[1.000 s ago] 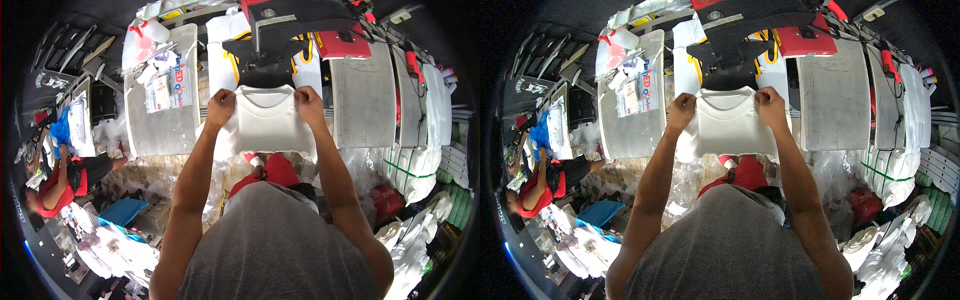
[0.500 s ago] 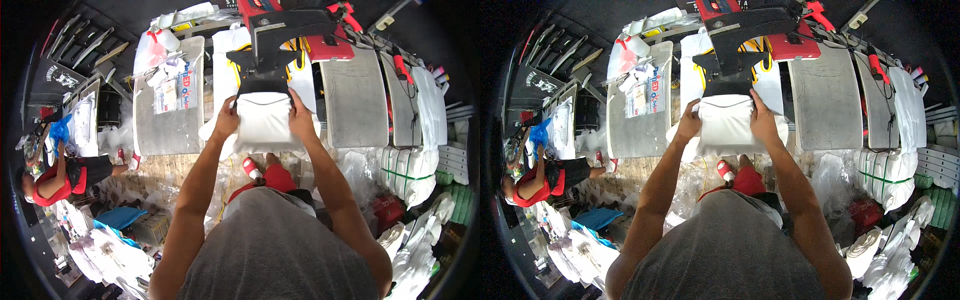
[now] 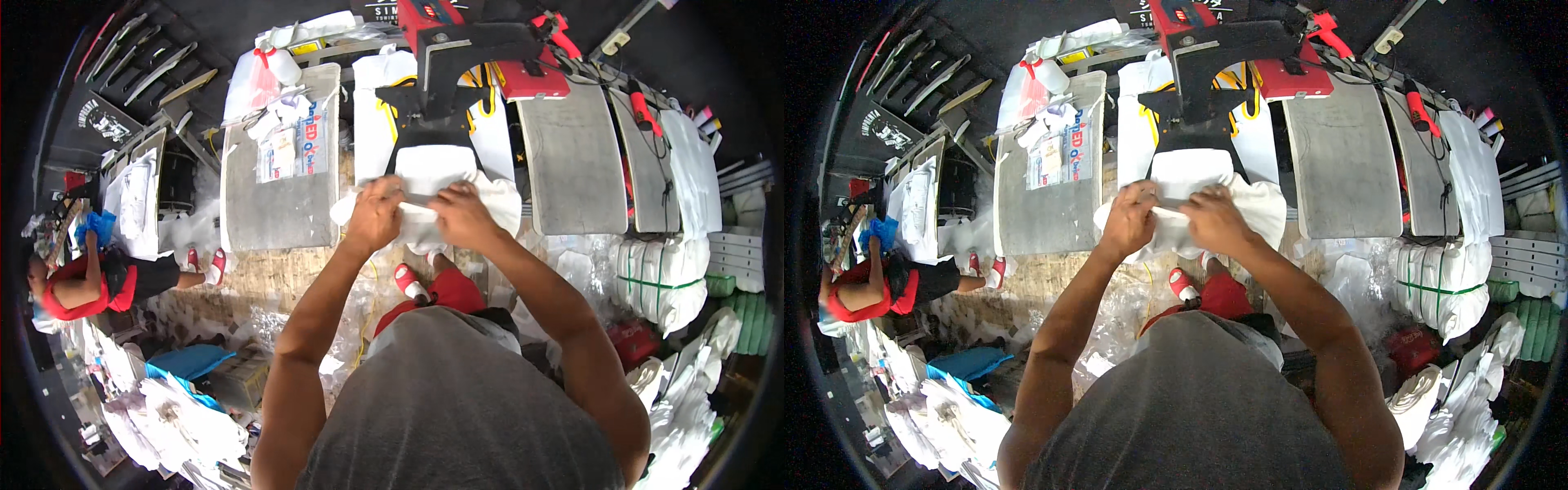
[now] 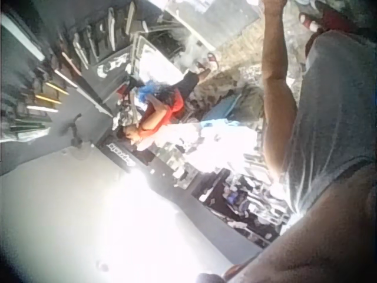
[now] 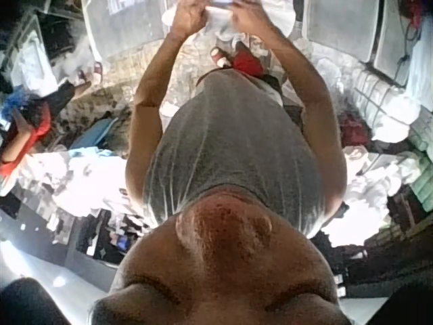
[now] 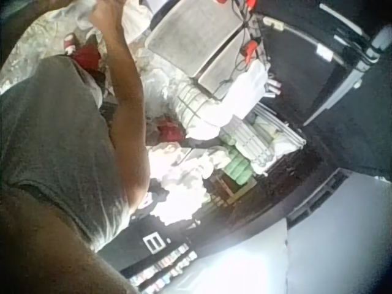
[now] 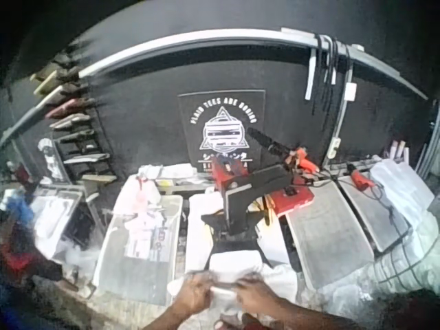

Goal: The person holds up a t-shirt, positions the collar onto a heat press, and aligns a transfer label onto it by hand. After pressing the label with the heat press, the person rubs the transfer with a cloth, peels off the film, and repeats the process on another shirt.

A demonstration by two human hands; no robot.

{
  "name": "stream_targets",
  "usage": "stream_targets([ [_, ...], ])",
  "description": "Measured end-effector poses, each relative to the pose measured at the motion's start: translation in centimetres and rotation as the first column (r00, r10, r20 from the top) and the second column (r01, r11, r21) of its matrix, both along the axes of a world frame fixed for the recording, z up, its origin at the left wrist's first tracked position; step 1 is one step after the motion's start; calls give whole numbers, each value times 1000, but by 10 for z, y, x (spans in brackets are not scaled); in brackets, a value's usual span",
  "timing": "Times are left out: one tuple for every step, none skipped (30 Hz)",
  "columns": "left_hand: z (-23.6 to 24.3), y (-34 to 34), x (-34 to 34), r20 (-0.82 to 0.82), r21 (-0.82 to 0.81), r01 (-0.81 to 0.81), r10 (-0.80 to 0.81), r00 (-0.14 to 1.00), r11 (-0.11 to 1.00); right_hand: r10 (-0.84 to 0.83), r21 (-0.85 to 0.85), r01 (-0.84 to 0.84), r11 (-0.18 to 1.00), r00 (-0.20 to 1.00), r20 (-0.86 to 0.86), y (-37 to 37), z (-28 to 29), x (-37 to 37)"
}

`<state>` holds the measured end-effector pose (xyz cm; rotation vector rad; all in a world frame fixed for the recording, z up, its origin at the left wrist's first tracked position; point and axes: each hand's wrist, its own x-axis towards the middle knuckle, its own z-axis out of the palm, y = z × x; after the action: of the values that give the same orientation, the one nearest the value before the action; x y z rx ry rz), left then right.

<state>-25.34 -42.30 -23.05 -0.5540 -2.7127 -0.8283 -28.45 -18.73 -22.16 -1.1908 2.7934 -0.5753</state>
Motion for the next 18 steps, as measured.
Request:
stream_targets([
  [7, 4, 5, 55, -12, 64, -64, 996, 998, 5, 2, -5, 1000, 1000, 3, -10, 1, 5],
  [4, 3, 12, 143, -51, 138, -129, 981, 989, 11, 43, -14, 999, 997, 75, -20, 3, 8],
  [3, 4, 21, 228, 49, 86, -95, 969, 995, 0, 86, -13, 996, 989, 145, -23, 3, 9],
  [3, 6, 32, 315, 143, 28, -72, 946, 989, -4, 90, -9, 996, 989, 144, -19, 6, 9],
  [1, 5, 43, 316, 143, 25, -70, 946, 989, -16, 5, 16, 1000, 997, 71, -16, 10, 11],
  [-7, 6, 56, 295, 154, -16, -31, 955, 988, -37, -81, 37, 996, 999, 3, -13, 12, 15],
  [-15, 7, 67, 275, 166, -55, 7, 961, 985, -57, -68, 55, 996, 998, -38, -12, 12, 17],
  [-27, 9, 73, 283, 200, -34, -25, 959, 979, -55, -68, 52, 996, 998, -40, -10, 15, 17],
  [-36, 13, 78, 320, 134, -34, -11, 947, 990, -75, -36, 73, 997, 996, -50, -6, 18, 19],
  [-46, 20, 83, 356, 67, -30, 4, 934, 997, -95, -5, 95, 996, 994, -61, 0, 19, 20],
  [-33, 34, 83, 438, 37, -55, 34, 898, 998, -165, 6, 167, 986, 982, -89, 21, 6, 18],
  [-40, 37, 90, 366, 84, -35, 2, 931, 996, -221, 9, 224, 975, 968, -116, 42, -12, 21],
  [-41, 41, 92, 360, 87, -29, -5, 933, 996, -241, 12, 242, 970, 968, -70, 64, -27, 22],
  [-41, 44, 94, 356, 91, -22, -12, 935, 996, -241, 12, 243, 970, 968, -66, 76, -26, 25],
  [-42, 44, 92, 360, 90, -23, -11, 933, 996, -238, -52, 238, 970, 971, 1, 86, -27, 26],
  [-43, 41, 88, 347, 85, 6, -35, 937, 996, -229, -117, 235, 965, 971, 69, 92, -30, 27],
  [-44, 40, 82, 331, 77, 33, -57, 942, 996, -232, -299, 209, 931, 972, -44, 80, -20, 19],
  [-39, 43, 78, 338, 75, 33, -56, 940, 997, -233, -299, 212, 930, 972, -36, 61, -3, 11],
])
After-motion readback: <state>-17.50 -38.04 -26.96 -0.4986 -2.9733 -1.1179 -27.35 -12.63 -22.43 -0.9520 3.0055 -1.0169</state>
